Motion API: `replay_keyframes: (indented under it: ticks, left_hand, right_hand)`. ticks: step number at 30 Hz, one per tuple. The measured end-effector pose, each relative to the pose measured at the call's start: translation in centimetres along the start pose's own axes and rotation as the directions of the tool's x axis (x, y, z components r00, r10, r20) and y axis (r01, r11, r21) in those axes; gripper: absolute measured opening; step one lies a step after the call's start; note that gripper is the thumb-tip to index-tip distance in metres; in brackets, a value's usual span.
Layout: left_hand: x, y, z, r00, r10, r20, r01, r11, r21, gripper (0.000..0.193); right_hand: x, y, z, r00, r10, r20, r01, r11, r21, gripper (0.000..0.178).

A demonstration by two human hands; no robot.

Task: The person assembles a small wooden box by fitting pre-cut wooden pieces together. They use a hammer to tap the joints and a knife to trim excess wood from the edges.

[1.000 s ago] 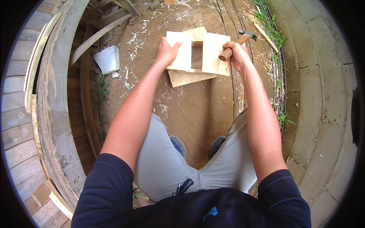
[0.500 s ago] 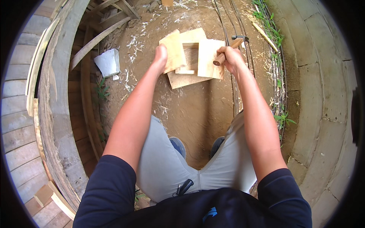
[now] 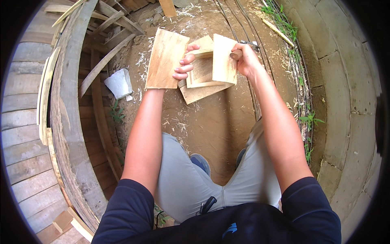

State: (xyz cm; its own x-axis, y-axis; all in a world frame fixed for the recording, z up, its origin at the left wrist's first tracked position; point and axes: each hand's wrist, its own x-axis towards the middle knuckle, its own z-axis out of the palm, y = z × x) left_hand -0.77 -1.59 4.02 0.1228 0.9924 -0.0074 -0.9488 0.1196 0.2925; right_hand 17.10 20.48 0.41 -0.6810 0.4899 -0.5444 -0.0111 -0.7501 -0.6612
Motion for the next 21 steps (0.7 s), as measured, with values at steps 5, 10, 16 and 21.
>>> replay_keyframes:
  ticks: [5, 10, 16, 21]
  left_hand:
    - [0.3, 0.8, -2.1, 0.981, 0.160, -0.113, -0.134, 0.969, 0.206, 0.049]
    - [2.0, -1.2, 0.1, 0.585, 0.502, -0.637, 0.035, 0.768, 0.639, 0.047]
    - [0.6, -0.1, -1.4, 0.377, 0.582, -0.720, 0.280, 0.670, 0.688, 0.043]
    - [0.6, -0.8, -0.3, 0.259, 0.768, -0.586, 0.265, 0.527, 0.807, 0.044]
  right_hand:
    - [0.3, -1.3, -1.6, 0.985, 0.104, 0.137, -0.133, 0.964, 0.229, 0.003]
    - [-2.2, -2.6, 0.1, 0.917, 0.200, 0.344, -0.308, 0.905, 0.294, 0.011]
    - [-2.3, -2.2, 0.5, 0.921, 0.188, 0.340, -0.289, 0.917, 0.274, 0.014]
    - [-0.9, -2.5, -1.3, 0.825, 0.226, 0.517, -0.458, 0.804, 0.378, 0.025]
